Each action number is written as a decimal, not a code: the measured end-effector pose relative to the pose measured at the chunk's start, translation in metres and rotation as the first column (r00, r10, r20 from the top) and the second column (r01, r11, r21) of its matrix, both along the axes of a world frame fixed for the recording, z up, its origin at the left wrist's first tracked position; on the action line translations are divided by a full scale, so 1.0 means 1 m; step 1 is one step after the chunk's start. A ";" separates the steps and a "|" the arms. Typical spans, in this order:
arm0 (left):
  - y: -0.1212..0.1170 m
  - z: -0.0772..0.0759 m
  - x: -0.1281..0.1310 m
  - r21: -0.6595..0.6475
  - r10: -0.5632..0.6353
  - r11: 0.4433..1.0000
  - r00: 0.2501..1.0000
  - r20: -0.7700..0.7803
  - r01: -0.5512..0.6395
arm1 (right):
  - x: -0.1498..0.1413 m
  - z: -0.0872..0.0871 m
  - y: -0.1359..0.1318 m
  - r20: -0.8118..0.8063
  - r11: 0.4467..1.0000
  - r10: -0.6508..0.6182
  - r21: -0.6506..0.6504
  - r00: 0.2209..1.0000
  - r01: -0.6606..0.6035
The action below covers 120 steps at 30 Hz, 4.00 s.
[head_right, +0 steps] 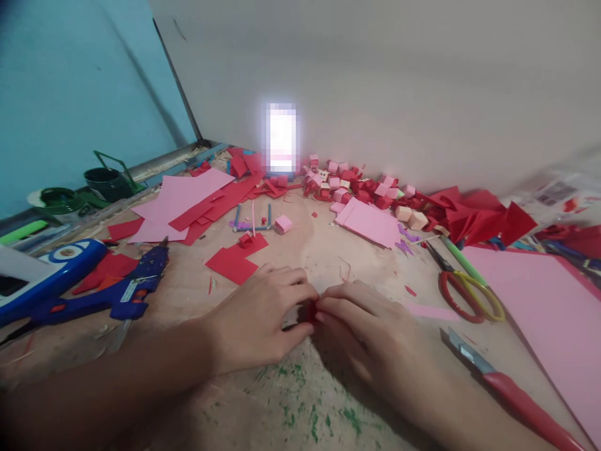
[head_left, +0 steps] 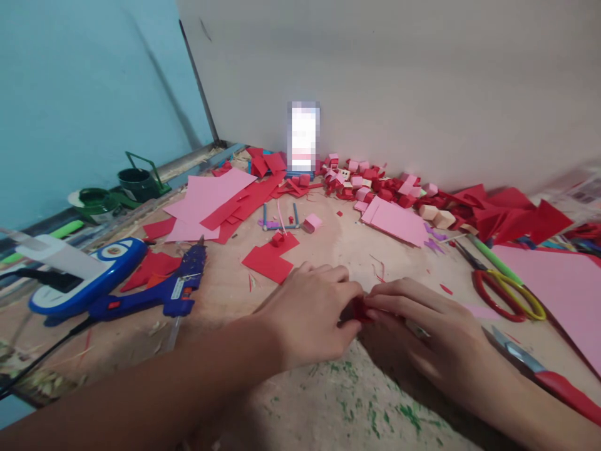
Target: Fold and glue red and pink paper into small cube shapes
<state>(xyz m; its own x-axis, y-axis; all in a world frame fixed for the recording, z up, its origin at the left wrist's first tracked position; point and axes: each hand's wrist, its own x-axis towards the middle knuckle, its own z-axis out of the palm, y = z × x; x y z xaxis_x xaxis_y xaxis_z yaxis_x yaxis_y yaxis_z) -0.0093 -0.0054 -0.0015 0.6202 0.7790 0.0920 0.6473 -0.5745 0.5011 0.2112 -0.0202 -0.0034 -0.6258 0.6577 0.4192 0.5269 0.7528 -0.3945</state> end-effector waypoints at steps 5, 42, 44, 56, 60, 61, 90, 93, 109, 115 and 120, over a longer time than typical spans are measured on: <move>0.001 -0.001 0.000 -0.167 0.104 0.984 0.968 0.227 -0.067 | 0.003 -0.006 0.004 -0.102 0.997 -0.046 0.056 0.994 0.052; 0.001 -0.008 0.003 -0.225 0.124 0.973 0.944 0.307 -0.055 | -0.008 -0.011 0.003 -0.386 0.997 -0.069 -0.053 0.920 0.052; 0.002 -0.007 0.003 -0.221 0.114 0.974 0.949 0.293 -0.049 | -0.008 -0.011 0.005 -0.410 0.994 -0.089 -0.096 0.908 0.054; 0.002 -0.001 -0.005 0.077 -0.118 0.993 0.860 0.497 0.091 | -0.002 -0.015 0.011 -0.585 0.561 -0.432 -0.770 0.686 -0.304; 0.005 -0.007 -0.005 0.118 -0.169 0.985 0.858 0.486 0.127 | -0.001 -0.016 0.013 -0.556 0.478 -0.461 -0.812 0.692 -0.335; 0.005 -0.007 -0.005 0.117 -0.169 0.985 0.859 0.483 0.128 | -0.001 -0.015 0.013 -0.552 0.471 -0.460 -0.816 0.695 -0.337; -0.002 -0.007 -0.002 0.312 -0.110 0.950 0.908 0.405 -0.024 | -0.011 -0.003 0.010 -0.376 0.514 -0.379 -0.845 0.846 -0.146; -0.002 -0.007 -0.002 0.297 -0.132 0.955 0.899 0.418 0.002 | -0.011 -0.004 0.010 -0.386 0.509 -0.383 -0.846 0.839 -0.156; -0.003 -0.008 -0.002 0.355 -0.190 0.935 0.844 0.502 -0.001 | -0.007 -0.006 0.012 -0.387 0.485 -0.346 -0.854 0.855 -0.190; -0.002 0.000 -0.001 0.362 -0.175 0.932 0.873 0.456 -0.002 | -0.010 -0.009 0.010 -0.453 0.472 -0.406 -0.848 0.794 -0.242; -0.020 0.023 -0.014 0.319 -0.162 0.947 0.813 0.559 -0.031 | -0.013 -0.008 0.011 -0.507 0.498 -0.438 -0.825 0.742 -0.269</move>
